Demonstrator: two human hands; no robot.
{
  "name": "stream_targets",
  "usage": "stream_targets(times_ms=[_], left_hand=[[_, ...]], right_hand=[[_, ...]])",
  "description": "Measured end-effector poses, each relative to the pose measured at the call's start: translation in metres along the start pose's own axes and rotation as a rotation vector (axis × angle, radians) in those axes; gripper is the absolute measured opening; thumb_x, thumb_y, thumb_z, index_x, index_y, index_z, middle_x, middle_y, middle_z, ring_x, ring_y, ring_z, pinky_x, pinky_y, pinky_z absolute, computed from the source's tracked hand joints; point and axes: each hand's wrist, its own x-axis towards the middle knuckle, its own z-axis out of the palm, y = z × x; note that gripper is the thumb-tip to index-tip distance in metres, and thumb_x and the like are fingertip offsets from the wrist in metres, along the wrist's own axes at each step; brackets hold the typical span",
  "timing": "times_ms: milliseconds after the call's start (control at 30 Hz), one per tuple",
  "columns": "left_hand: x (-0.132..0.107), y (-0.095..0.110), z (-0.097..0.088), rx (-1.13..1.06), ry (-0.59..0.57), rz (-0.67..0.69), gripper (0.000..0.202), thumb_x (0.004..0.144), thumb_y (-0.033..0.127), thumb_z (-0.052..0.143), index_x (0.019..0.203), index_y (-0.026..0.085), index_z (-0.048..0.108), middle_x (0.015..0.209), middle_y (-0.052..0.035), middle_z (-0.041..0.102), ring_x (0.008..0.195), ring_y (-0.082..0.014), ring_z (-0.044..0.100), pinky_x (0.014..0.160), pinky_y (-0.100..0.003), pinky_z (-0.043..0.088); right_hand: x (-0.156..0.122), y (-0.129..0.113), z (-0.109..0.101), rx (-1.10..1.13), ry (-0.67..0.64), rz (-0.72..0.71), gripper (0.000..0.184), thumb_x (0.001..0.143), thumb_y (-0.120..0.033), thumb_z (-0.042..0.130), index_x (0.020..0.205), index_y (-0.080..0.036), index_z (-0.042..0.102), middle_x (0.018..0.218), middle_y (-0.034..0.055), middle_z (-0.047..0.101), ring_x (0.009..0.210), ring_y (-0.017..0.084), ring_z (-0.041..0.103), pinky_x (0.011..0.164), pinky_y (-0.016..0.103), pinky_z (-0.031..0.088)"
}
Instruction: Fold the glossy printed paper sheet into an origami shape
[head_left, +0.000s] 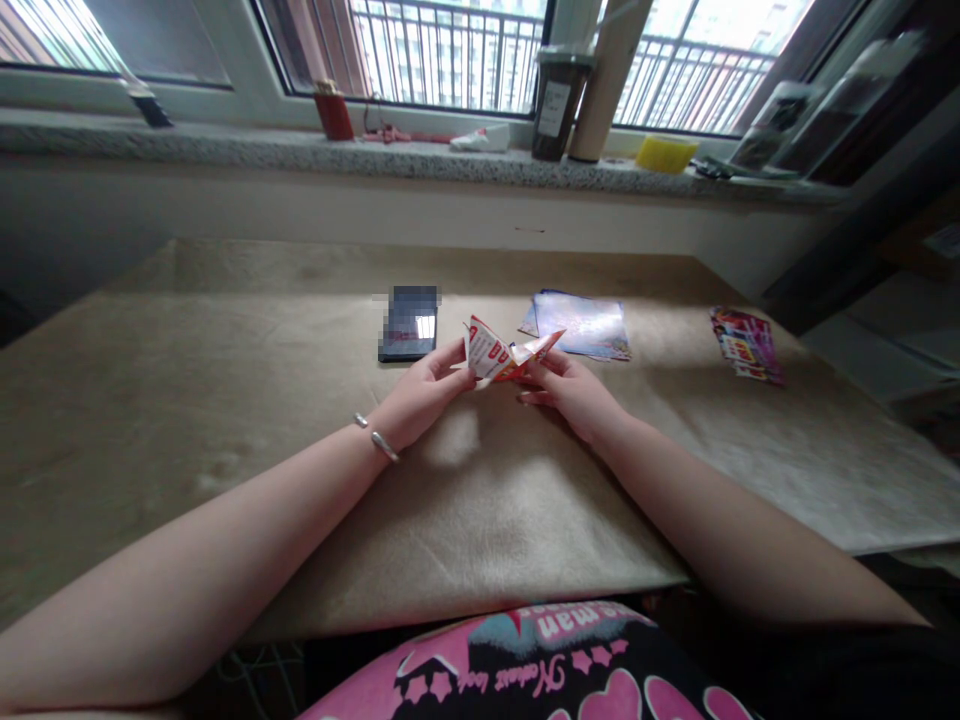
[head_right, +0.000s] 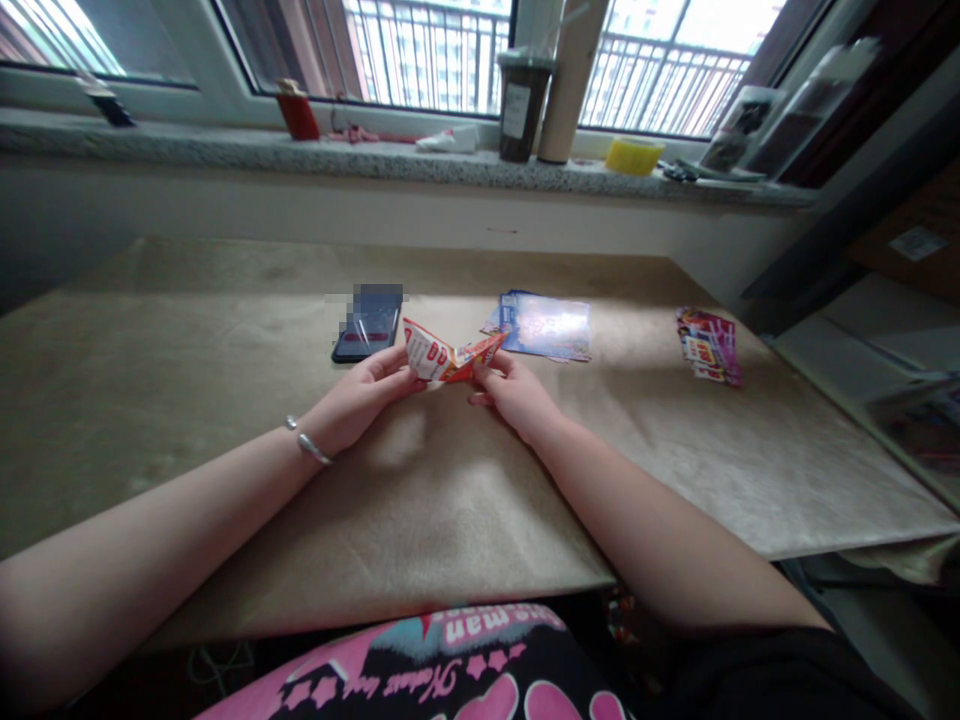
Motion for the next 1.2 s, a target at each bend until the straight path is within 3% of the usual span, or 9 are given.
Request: stream_targets(times_ms=[267, 400, 533, 667, 900, 1100, 1200], left_hand=[[0.0, -0.0044, 0.0009, -0.046, 0.059, -0.022, 0.057, 0.074, 0.04, 0.073, 0.122, 0.017, 0.053, 0.128, -0.0115, 0.057, 0.119, -0.0266, 0.053, 0.097, -0.034, 0.044], [0.0006, -0.0045, 0.0017, -0.055, 0.079, -0.024, 0.053, 0.073, 0.038, 0.074, 0.115, 0.016, 0.051, 0.126, -0.0118, 0.058, 0.116, -0.0253, 0.055, 0.096, -0.033, 0.045], [0.0014, -0.0037, 0.0026, -0.058, 0.11, -0.028, 0.05, 0.071, 0.032, 0.075, 0.112, 0.016, 0.051, 0.119, -0.0103, 0.061, 0.112, -0.0247, 0.057, 0.094, -0.035, 0.046], [0.0014, -0.0035, 0.0022, -0.056, 0.1, -0.019, 0.046, 0.069, 0.031, 0.076, 0.107, 0.016, 0.053, 0.113, -0.0086, 0.064, 0.108, -0.0233, 0.059, 0.092, -0.035, 0.047], [0.0025, -0.0063, 0.0001, -0.024, 0.115, -0.017, 0.046, 0.067, 0.03, 0.077, 0.106, 0.015, 0.056, 0.107, -0.0074, 0.066, 0.102, -0.0213, 0.06, 0.087, -0.032, 0.048], [0.0012, -0.0041, 0.0006, -0.062, 0.155, -0.039, 0.062, 0.066, 0.025, 0.076, 0.121, 0.017, 0.049, 0.116, -0.0091, 0.062, 0.101, -0.0195, 0.06, 0.083, -0.03, 0.049], [0.001, -0.003, 0.0008, -0.042, 0.157, -0.047, 0.058, 0.066, 0.026, 0.076, 0.117, 0.016, 0.051, 0.115, -0.0087, 0.062, 0.1, -0.0187, 0.06, 0.082, -0.029, 0.049]], right_hand=[[0.0029, 0.0043, -0.0012, -0.041, -0.037, -0.042, 0.035, 0.067, -0.048, 0.074, 0.09, -0.022, 0.068, 0.103, 0.0039, 0.07, 0.091, 0.017, 0.063, 0.065, 0.024, 0.055], [0.0011, 0.0039, 0.0, -0.063, 0.016, -0.074, 0.04, 0.061, -0.053, 0.076, 0.083, -0.021, 0.068, 0.094, 0.0036, 0.071, 0.088, 0.017, 0.063, 0.07, 0.027, 0.056], [0.0003, 0.0024, 0.0015, -0.017, 0.09, -0.091, 0.041, 0.055, -0.051, 0.08, 0.077, -0.02, 0.064, 0.085, 0.0026, 0.07, 0.08, 0.016, 0.064, 0.065, 0.027, 0.055], [-0.0002, 0.001, 0.0045, 0.064, 0.129, -0.092, 0.046, 0.053, -0.04, 0.083, 0.087, -0.022, 0.058, 0.089, 0.0019, 0.069, 0.076, 0.016, 0.065, 0.062, 0.026, 0.052], [0.0012, 0.0023, 0.0046, 0.048, 0.056, -0.033, 0.04, 0.058, -0.033, 0.078, 0.093, -0.024, 0.061, 0.102, 0.0042, 0.069, 0.087, 0.018, 0.064, 0.064, 0.026, 0.045], [0.0009, 0.0033, 0.0025, 0.044, 0.028, -0.05, 0.041, 0.059, -0.033, 0.076, 0.097, -0.024, 0.062, 0.098, 0.0027, 0.069, 0.081, 0.016, 0.061, 0.058, 0.023, 0.04], [-0.0004, 0.0018, 0.0034, 0.037, 0.031, -0.049, 0.037, 0.058, -0.035, 0.077, 0.09, -0.023, 0.062, 0.089, 0.0015, 0.069, 0.075, 0.014, 0.059, 0.058, 0.023, 0.04]])
